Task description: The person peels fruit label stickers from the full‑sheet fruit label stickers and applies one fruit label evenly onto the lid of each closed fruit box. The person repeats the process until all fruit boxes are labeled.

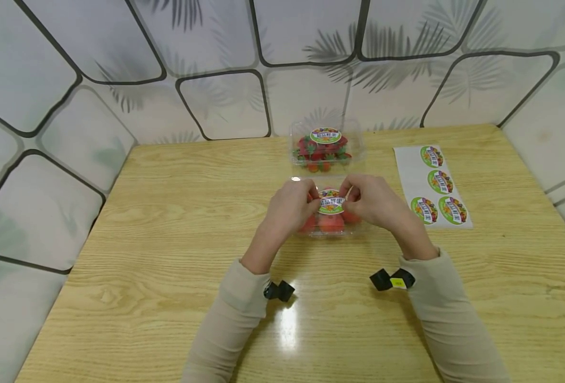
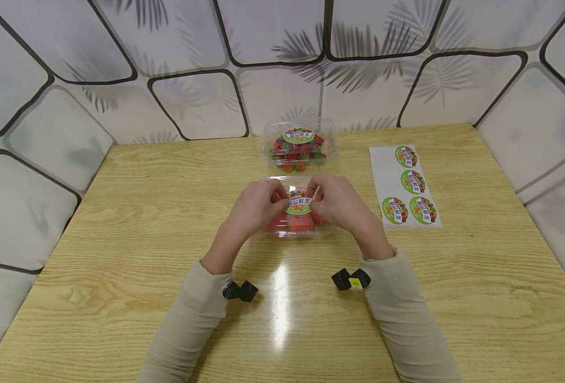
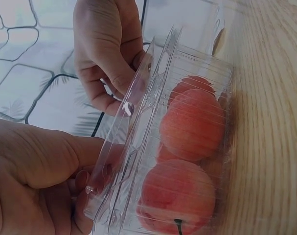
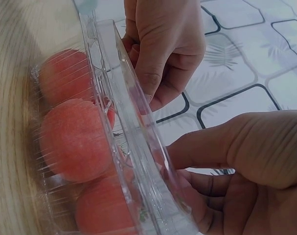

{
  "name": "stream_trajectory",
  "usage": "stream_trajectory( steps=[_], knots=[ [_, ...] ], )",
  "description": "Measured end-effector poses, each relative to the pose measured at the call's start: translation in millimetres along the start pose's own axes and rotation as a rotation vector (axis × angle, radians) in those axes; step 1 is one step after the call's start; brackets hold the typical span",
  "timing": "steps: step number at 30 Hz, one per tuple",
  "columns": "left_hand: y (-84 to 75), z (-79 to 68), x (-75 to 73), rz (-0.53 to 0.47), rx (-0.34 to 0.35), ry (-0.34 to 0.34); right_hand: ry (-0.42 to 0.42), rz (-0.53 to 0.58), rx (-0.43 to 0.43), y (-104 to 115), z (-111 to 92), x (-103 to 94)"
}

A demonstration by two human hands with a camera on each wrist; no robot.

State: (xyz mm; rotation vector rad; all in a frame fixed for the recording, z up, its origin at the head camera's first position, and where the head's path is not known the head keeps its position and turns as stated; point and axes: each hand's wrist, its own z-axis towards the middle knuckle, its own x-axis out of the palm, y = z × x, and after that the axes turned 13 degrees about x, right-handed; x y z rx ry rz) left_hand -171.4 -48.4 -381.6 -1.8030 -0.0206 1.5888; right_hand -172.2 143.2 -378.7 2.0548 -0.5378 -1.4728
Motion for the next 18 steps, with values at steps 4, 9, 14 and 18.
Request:
stream_trajectory(
  steps=[4,9,14,18],
  knots=[
    [-0.4,0.2,-0.1,-0.003,-0.015,-0.001,-0.005,-0.008,-0.003,0.4,-0.3,-0.1],
    [-0.3,0.3,-0.2,0.006,-0.02,-0.001,-0.008,-0.023,0.0,0.3,0.0,0.1],
    [-0.1,0.1,-0.1,0.01,-0.02,0.0,-0.005,-0.028,-0.003,0.0,-0.2,-0.1],
    [-0.1,-0.1,-0.6,0.005,-0.017,0.0,-0.005,-0.03,-0.01,-0.4,0.0,-0.1]
  ],
)
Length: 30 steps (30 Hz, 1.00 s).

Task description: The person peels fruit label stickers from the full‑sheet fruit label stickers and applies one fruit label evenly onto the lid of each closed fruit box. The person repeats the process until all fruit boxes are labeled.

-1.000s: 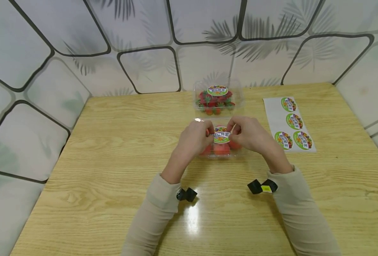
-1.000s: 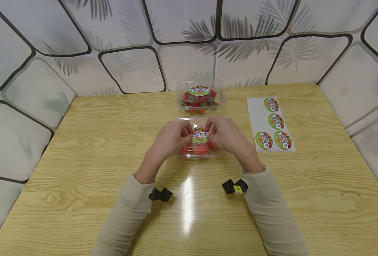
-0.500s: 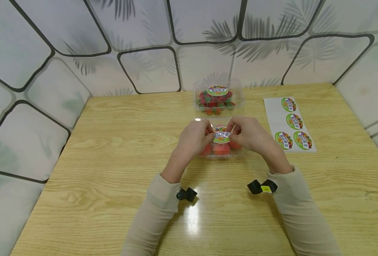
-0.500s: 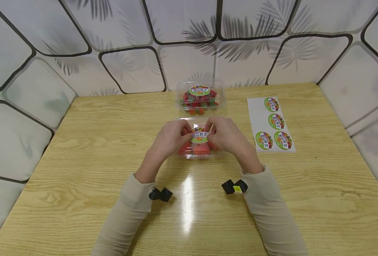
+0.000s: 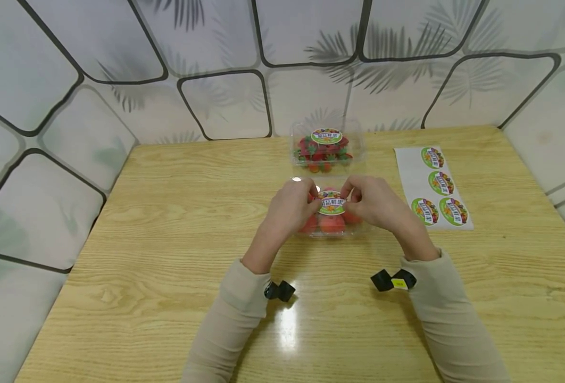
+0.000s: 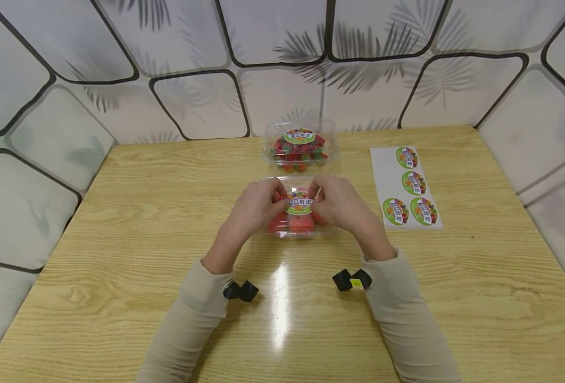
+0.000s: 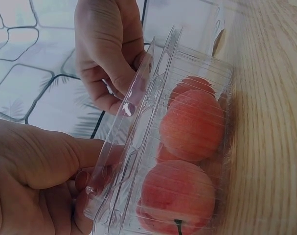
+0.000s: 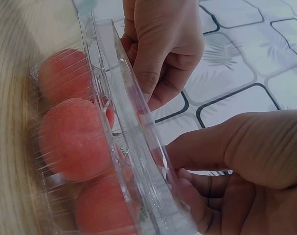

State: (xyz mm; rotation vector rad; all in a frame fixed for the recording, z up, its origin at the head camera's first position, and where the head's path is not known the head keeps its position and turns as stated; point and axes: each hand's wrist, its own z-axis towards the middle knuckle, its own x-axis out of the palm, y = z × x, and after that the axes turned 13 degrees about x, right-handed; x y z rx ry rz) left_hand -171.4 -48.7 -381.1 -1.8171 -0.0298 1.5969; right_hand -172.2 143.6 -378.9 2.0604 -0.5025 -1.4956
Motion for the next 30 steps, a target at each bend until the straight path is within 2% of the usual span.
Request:
stream_trajectory(
  steps=[7,17,21,23,27,30],
  knots=[
    [0.9,0.4,-0.4,-0.004,0.004,0.004,-0.039,-0.035,0.005,1,3,5.2],
    [2.8,2.2,-0.1,0.039,0.004,0.007,-0.115,-0.202,0.105,8,3,16.4],
    [2.3,2.9,-0.5,0.049,-0.006,0.01,-0.14,-0.223,0.123,8,3,17.2],
    [2.5,3.4,-0.1,0.049,-0.007,0.009,-0.167,-0.226,0.113,5,3,18.1],
    [4.2,3.2,1.6,0.083,0.013,-0.004,-0.236,-0.246,0.032,-2,6,19.7],
    [9.1,2.0,3.3,0.085,0.033,-0.039,-0.234,-0.254,-0.025,-7,11,19.6]
  ],
)
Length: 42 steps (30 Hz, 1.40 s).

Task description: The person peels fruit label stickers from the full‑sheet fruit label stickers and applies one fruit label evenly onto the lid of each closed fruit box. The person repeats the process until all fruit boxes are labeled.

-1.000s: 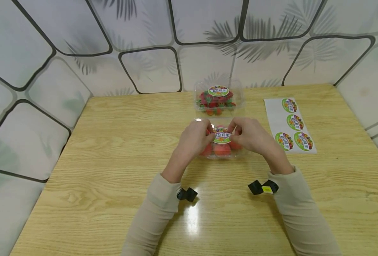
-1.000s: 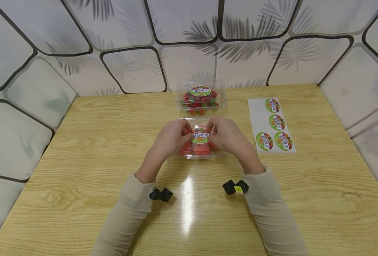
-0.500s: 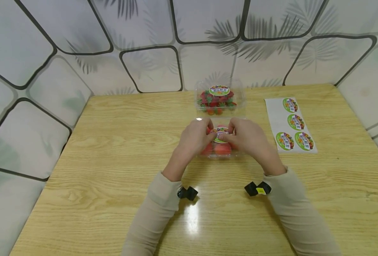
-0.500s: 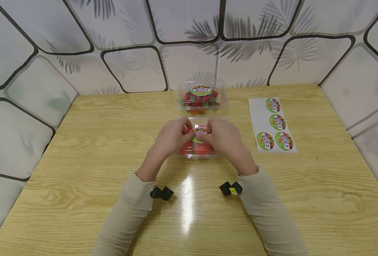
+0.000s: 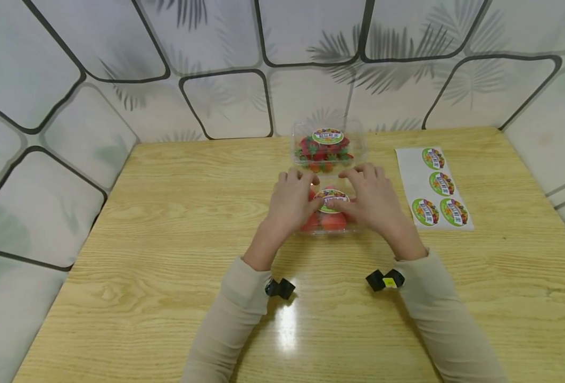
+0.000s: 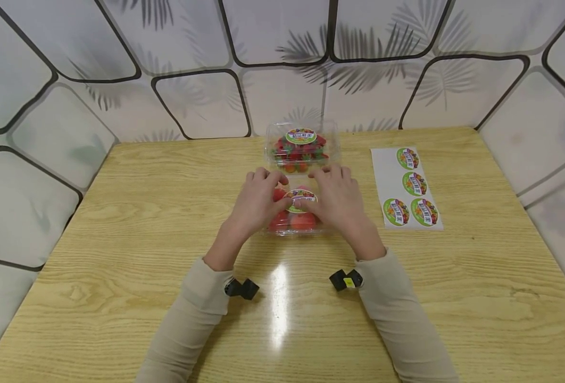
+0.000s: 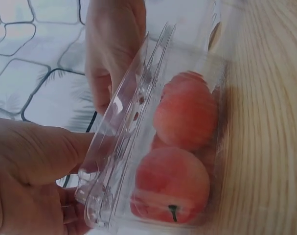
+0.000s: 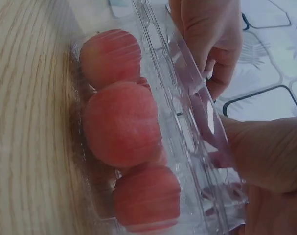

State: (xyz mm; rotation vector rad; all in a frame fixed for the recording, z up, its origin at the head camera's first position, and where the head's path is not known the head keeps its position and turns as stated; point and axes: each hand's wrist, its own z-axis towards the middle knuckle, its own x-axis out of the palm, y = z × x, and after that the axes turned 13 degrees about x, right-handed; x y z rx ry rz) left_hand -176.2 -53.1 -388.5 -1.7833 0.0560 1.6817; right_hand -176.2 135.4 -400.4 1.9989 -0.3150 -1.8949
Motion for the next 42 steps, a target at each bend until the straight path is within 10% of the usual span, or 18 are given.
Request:
stream_trajectory(
  steps=[17,42],
  knots=[
    [26.0,-0.2,9.9,-0.2,0.093,0.117,0.172,0.236,0.005,-15,8,3.6],
    [14.7,4.7,22.7,-0.16,-0.001,-0.042,0.021,0.337,-0.032,-17,13,15.5]
  ],
)
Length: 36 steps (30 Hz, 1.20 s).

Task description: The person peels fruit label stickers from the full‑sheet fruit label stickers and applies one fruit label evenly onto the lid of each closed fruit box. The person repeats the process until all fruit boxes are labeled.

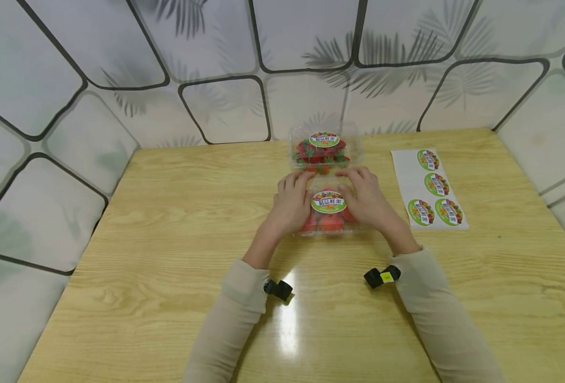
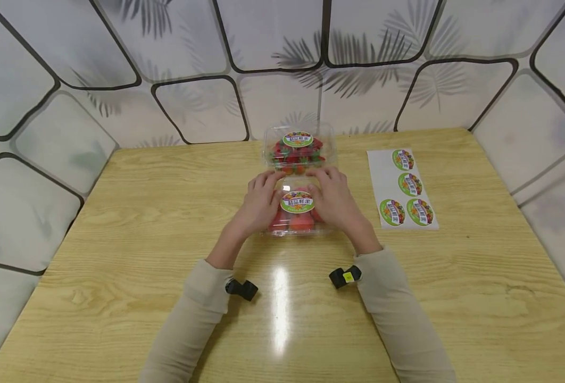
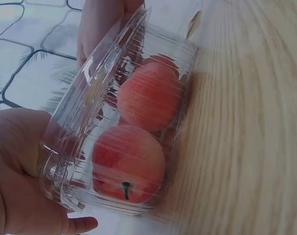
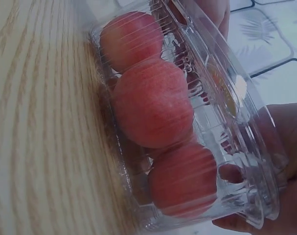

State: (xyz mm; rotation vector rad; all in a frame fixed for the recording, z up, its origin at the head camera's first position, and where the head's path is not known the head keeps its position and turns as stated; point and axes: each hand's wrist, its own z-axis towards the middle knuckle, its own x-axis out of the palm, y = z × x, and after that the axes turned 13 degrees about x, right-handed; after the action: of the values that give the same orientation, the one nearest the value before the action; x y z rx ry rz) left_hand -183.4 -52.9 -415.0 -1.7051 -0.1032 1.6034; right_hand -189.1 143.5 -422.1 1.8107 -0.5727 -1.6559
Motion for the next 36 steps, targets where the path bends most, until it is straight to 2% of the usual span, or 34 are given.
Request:
stream_trajectory(
  steps=[6,8,13,16,21,24,27,32,36],
  knots=[
    [-2.1,-0.6,7.2,-0.101,-0.058,-0.227,0.003,-0.02,0.005,-6,0,-2.1],
    [-2.0,-1.2,9.0,-0.154,-0.074,-0.266,0.021,-0.013,0.01,-8,-1,-2.6],
    [3.1,-3.2,13.6,-0.277,-0.11,-0.191,0.085,0.006,0.071,-8,-2,-2.6],
    [5.5,-4.4,16.6,-0.297,-0.121,-0.161,0.111,0.018,0.116,-5,-5,-2.0],
    [2.4,-5.0,18.9,-0.241,-0.139,-0.179,0.091,-0.059,0.179,1,-9,0.3],
    [-1.6,-5.0,18.5,-0.189,-0.15,-0.183,0.062,-0.136,0.191,5,-12,1.1],
    [-5.1,-5.1,17.4,-0.144,-0.161,-0.175,0.041,-0.166,0.187,7,-13,1.3],
    [-8.2,-5.0,15.4,-0.109,-0.162,-0.166,0.017,-0.154,0.164,8,-13,2.1],
    [-7.6,-5.4,15.2,-0.123,-0.12,-0.177,0.014,-0.121,0.144,7,-12,3.5]
  ],
)
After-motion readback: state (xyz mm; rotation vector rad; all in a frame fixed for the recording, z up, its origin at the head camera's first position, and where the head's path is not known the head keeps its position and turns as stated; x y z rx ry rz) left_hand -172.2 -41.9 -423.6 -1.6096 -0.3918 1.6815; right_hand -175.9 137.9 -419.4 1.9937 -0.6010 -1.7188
